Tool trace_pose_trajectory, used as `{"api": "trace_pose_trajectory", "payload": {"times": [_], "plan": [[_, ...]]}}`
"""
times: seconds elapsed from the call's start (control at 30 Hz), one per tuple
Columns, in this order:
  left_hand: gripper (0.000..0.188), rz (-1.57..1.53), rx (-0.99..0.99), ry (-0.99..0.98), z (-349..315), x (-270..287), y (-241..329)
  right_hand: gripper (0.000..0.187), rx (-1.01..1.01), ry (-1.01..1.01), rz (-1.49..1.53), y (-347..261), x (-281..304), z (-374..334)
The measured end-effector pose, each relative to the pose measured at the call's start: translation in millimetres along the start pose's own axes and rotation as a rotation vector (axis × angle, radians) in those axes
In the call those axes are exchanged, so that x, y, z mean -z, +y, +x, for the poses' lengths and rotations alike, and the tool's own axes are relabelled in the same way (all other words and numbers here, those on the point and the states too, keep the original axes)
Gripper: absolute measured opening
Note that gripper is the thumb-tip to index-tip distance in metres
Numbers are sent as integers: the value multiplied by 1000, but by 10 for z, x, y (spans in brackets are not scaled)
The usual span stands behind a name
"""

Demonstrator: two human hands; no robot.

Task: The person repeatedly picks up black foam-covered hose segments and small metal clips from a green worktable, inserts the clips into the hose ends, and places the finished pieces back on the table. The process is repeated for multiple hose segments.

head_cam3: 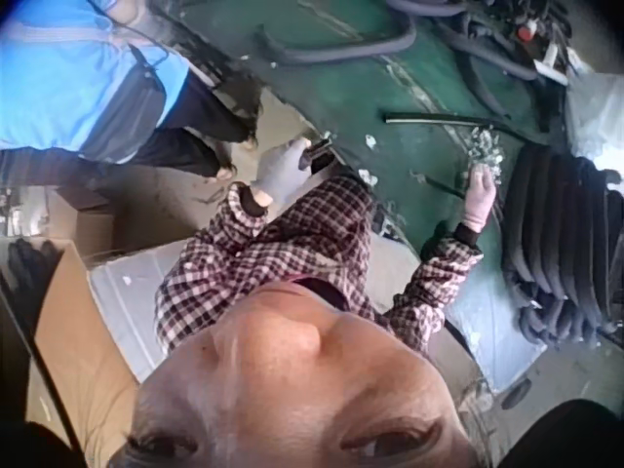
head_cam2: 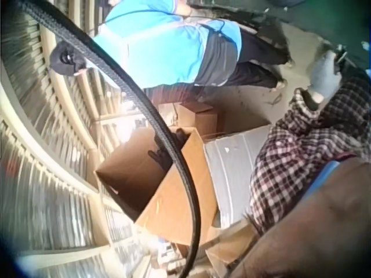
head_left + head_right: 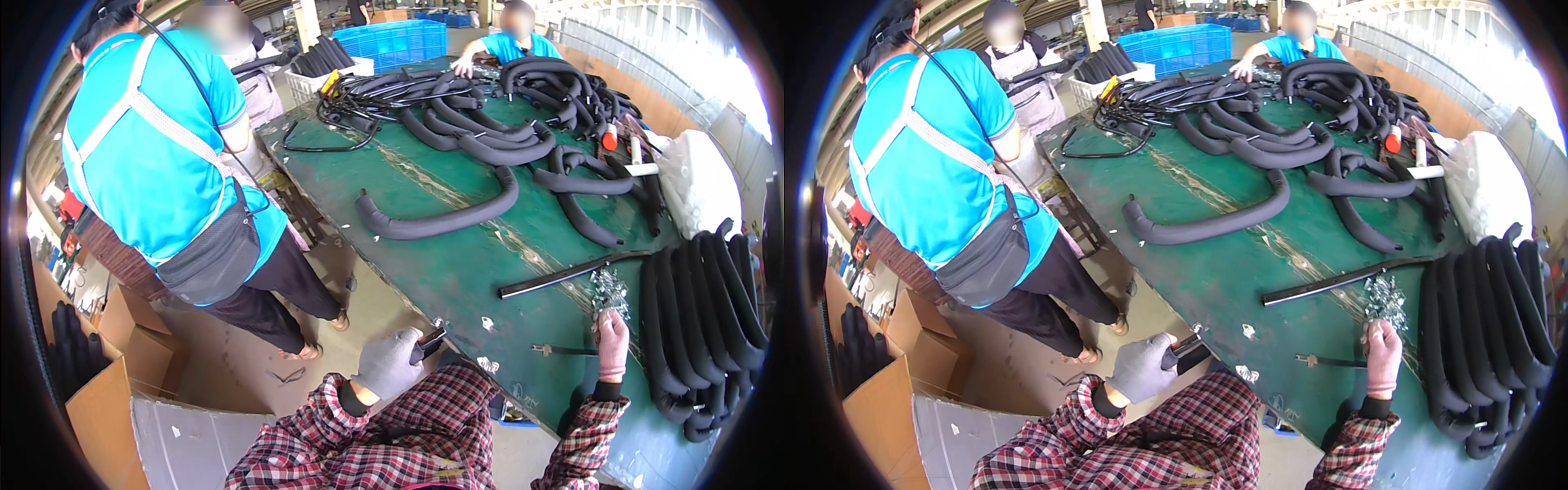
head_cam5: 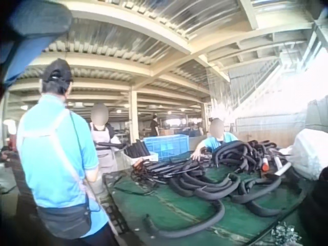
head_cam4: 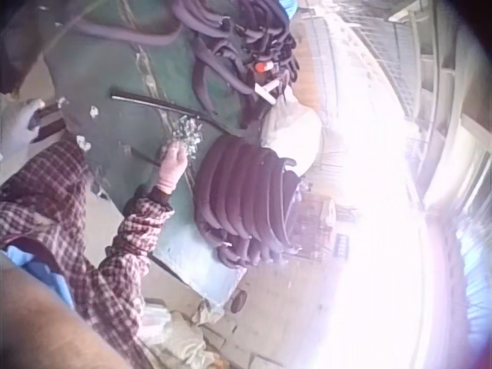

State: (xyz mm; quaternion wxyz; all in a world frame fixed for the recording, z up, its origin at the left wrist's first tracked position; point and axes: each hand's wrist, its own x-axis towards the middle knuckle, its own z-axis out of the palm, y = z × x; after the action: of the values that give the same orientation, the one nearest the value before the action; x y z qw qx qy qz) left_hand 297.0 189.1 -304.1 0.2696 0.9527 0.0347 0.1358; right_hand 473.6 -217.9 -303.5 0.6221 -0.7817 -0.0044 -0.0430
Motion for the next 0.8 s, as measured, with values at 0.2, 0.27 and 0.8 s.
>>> {"api": "trace_pose_trajectory", "payload": {"times": [0.2, 0.27, 0.8], "plan": [[26, -11, -27, 93, -15, 67, 20, 15, 258, 251, -390, -242, -212, -233], [25, 20, -45, 147, -42, 89, -2, 13, 233, 133, -369, -671, -539, -484], [28, -195, -64, 197, -174, 72, -69, 9, -44, -492, 140, -672, -2465, -1585]]}}
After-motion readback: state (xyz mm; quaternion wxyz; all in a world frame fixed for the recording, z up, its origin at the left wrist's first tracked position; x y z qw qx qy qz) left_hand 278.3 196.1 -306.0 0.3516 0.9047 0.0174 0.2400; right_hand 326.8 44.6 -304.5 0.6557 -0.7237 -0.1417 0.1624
